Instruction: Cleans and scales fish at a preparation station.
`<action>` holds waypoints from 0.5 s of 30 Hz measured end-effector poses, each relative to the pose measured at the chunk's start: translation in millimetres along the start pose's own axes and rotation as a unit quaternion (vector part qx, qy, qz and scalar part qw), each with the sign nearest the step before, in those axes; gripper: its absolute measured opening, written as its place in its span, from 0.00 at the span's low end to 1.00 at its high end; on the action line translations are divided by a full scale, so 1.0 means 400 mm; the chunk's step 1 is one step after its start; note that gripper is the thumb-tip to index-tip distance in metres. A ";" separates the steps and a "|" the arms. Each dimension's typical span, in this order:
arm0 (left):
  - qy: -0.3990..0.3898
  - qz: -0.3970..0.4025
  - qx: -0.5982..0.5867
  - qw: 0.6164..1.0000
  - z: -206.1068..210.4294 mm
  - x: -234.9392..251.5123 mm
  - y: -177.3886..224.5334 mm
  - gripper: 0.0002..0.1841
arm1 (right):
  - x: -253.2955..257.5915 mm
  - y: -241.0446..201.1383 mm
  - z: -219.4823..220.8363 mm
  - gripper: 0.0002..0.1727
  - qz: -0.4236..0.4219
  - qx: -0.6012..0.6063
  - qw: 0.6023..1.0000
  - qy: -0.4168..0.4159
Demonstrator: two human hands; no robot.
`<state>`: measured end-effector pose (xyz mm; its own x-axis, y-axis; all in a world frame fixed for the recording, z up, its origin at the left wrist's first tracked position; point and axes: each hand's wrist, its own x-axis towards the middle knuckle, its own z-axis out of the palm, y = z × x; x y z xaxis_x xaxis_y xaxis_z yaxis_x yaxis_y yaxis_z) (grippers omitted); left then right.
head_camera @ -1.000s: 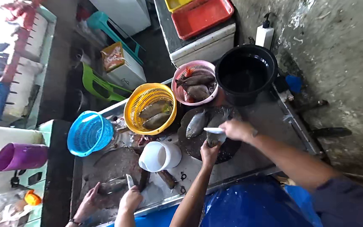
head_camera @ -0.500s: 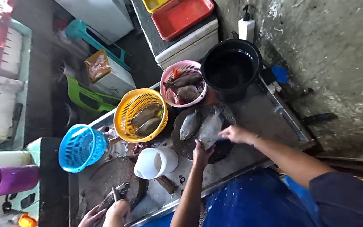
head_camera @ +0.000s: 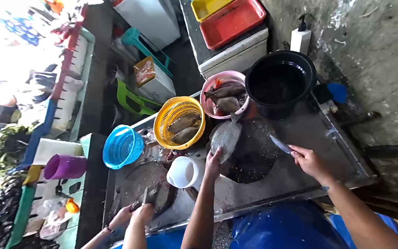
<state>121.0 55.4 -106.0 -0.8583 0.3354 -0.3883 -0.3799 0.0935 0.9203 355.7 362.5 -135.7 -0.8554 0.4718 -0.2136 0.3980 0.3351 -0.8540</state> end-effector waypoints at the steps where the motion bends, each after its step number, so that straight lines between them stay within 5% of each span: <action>1: 0.001 0.017 0.060 0.998 -0.036 0.023 -0.006 0.28 | -0.010 0.007 0.029 0.23 -0.009 0.008 1.000 0.010; 3: 0.017 0.031 0.143 0.989 -0.093 0.069 -0.025 0.30 | -0.025 0.021 0.082 0.22 -0.017 -0.020 1.000 -0.002; 8: 0.104 -0.045 0.082 0.990 -0.104 0.069 -0.002 0.25 | -0.022 0.042 0.133 0.22 -0.024 -0.086 0.994 -0.069; 12: 0.054 -0.077 0.503 0.859 -0.093 0.039 0.149 0.48 | -0.004 0.052 0.114 0.21 0.010 -0.058 0.994 -0.096; 15: 0.074 0.019 0.568 0.820 -0.125 0.090 0.287 0.30 | -0.004 0.064 0.118 0.21 0.020 -0.044 0.995 -0.092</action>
<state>29.4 31.2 -16.7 -0.9266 0.2479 -0.2827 0.1411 0.9261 0.3498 351.7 331.9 -179.7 -0.8816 0.3317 -0.3357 0.4527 0.3931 -0.8004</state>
